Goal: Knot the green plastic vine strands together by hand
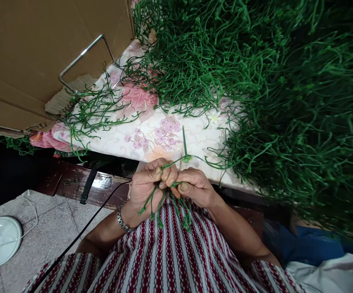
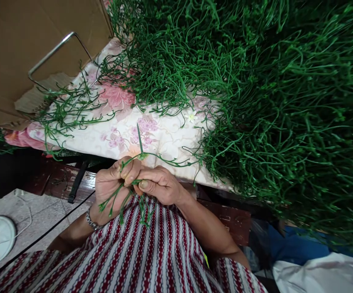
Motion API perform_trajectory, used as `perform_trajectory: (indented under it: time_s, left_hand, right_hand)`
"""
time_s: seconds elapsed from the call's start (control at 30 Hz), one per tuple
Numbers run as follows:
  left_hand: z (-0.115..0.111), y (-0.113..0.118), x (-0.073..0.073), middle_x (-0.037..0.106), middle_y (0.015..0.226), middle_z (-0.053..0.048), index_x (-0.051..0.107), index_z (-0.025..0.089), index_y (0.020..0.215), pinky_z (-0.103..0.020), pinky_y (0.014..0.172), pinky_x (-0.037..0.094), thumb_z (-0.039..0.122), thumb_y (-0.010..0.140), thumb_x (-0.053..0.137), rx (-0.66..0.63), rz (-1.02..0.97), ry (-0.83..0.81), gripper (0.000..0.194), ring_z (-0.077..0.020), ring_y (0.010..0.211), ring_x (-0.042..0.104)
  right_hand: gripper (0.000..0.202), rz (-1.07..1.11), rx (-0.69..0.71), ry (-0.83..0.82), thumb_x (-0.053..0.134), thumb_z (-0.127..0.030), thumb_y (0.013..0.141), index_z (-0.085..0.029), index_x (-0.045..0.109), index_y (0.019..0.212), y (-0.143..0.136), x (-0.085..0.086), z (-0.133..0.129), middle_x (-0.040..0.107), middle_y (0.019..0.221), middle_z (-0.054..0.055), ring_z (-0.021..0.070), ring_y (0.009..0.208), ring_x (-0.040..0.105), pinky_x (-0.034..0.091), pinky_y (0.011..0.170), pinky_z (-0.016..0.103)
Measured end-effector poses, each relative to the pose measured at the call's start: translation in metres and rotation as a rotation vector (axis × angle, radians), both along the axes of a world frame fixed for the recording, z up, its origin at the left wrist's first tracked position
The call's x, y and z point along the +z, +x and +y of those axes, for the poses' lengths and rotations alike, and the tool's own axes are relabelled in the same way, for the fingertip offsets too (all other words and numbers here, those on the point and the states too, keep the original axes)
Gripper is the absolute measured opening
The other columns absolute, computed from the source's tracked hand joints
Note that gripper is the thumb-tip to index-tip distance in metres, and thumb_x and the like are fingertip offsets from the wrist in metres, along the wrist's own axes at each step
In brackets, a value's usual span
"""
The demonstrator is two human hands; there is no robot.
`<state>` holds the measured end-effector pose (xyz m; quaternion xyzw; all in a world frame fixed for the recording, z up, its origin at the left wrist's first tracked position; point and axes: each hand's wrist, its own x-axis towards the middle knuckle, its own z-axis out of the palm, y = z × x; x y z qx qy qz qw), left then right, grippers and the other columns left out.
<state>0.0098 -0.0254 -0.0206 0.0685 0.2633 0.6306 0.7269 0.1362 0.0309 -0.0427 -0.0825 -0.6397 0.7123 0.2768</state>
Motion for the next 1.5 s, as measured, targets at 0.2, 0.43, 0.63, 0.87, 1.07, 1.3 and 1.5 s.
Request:
perform_trajectory:
  time_s: [0.2, 0.43, 0.63, 0.87, 1.07, 1.3, 1.5]
  left_hand:
    - [0.001, 0.001, -0.001, 0.041, 0.049, 0.002, 0.05, 0.015, 0.052, -0.021, 0.048, 0.028, 0.025, 0.065, 0.066, 0.003, 0.001, 0.016, 0.023, -0.0073, 0.046, 0.029]
    - [0.003, -0.003, -0.004, 0.05, 0.061, 0.0, 0.059, 0.016, 0.066, -0.023, 0.056, 0.034, 0.023, 0.076, 0.061, 0.123, 0.343, 0.13, 0.012, -0.009, 0.055, 0.042]
    - [0.001, -0.006, -0.009, 0.05, 0.079, -0.004, 0.064, 0.015, 0.068, -0.026, 0.075, 0.038, 0.023, 0.077, 0.06, 0.138, 0.741, 0.212, 0.012, -0.015, 0.082, 0.048]
    - [0.002, -0.006, -0.007, 0.052, 0.074, 0.0, 0.061, 0.015, 0.066, -0.02, 0.055, 0.035, 0.024, 0.077, 0.06, 0.034, 0.413, 0.03, 0.014, -0.0057, 0.054, 0.042]
    - [0.002, -0.004, -0.012, 0.051, 0.055, 0.0, 0.055, 0.012, 0.057, -0.018, 0.041, 0.027, 0.03, 0.072, 0.064, -0.098, 0.11, -0.033, 0.025, -0.0037, 0.04, 0.036]
    - [0.001, -0.003, -0.014, 0.046, 0.048, 0.001, 0.05, 0.013, 0.053, -0.019, 0.04, 0.021, 0.032, 0.07, 0.065, -0.104, 0.086, -0.076, 0.03, -0.0036, 0.039, 0.029]
    - [0.0, -0.003, -0.014, 0.037, 0.044, 0.003, 0.049, 0.015, 0.051, -0.022, 0.042, 0.022, 0.032, 0.073, 0.063, -0.164, 0.026, -0.112, 0.031, -0.0049, 0.039, 0.024]
  right_hand:
    - [0.033, 0.002, -0.017, -0.071, 0.046, -0.038, 0.088, -0.011, 0.06, 0.075, 0.001, -0.005, -0.002, 0.048, 0.052, -0.002, 0.0039, 0.039, 0.035, 0.03, 0.04, 0.018]
    - [0.018, -0.36, -0.185, 0.506, 0.046, -0.027, 0.088, -0.014, 0.057, 0.082, 0.011, 0.011, 0.01, 0.055, 0.069, 0.002, 0.0111, 0.068, 0.051, 0.041, 0.066, 0.024]
    - [0.007, -0.419, -0.38, 0.727, 0.051, -0.02, 0.086, -0.017, 0.056, 0.083, 0.01, 0.015, 0.007, 0.06, 0.076, 0.003, 0.0127, 0.072, 0.053, 0.042, 0.07, 0.026]
    - [0.009, -0.269, -0.434, 0.73, 0.049, -0.014, 0.084, -0.016, 0.056, 0.077, 0.006, 0.001, 0.004, 0.057, 0.072, 0.004, 0.0142, 0.072, 0.052, 0.043, 0.071, 0.029]
    - [0.018, -0.098, -0.138, 0.382, 0.046, -0.026, 0.089, -0.017, 0.058, 0.079, 0.01, -0.004, 0.011, 0.059, 0.071, 0.002, 0.0134, 0.074, 0.055, 0.043, 0.075, 0.029]
    - [0.027, -0.045, -0.019, 0.146, 0.045, -0.032, 0.09, -0.016, 0.057, 0.073, 0.007, -0.008, 0.012, 0.054, 0.068, 0.001, 0.0117, 0.072, 0.05, 0.04, 0.068, 0.025]
    - [0.027, -0.047, -0.023, 0.05, 0.048, -0.032, 0.088, -0.015, 0.052, 0.067, 0.014, -0.017, 0.007, 0.043, 0.061, -0.002, 0.0096, 0.06, 0.043, 0.036, 0.058, 0.023]
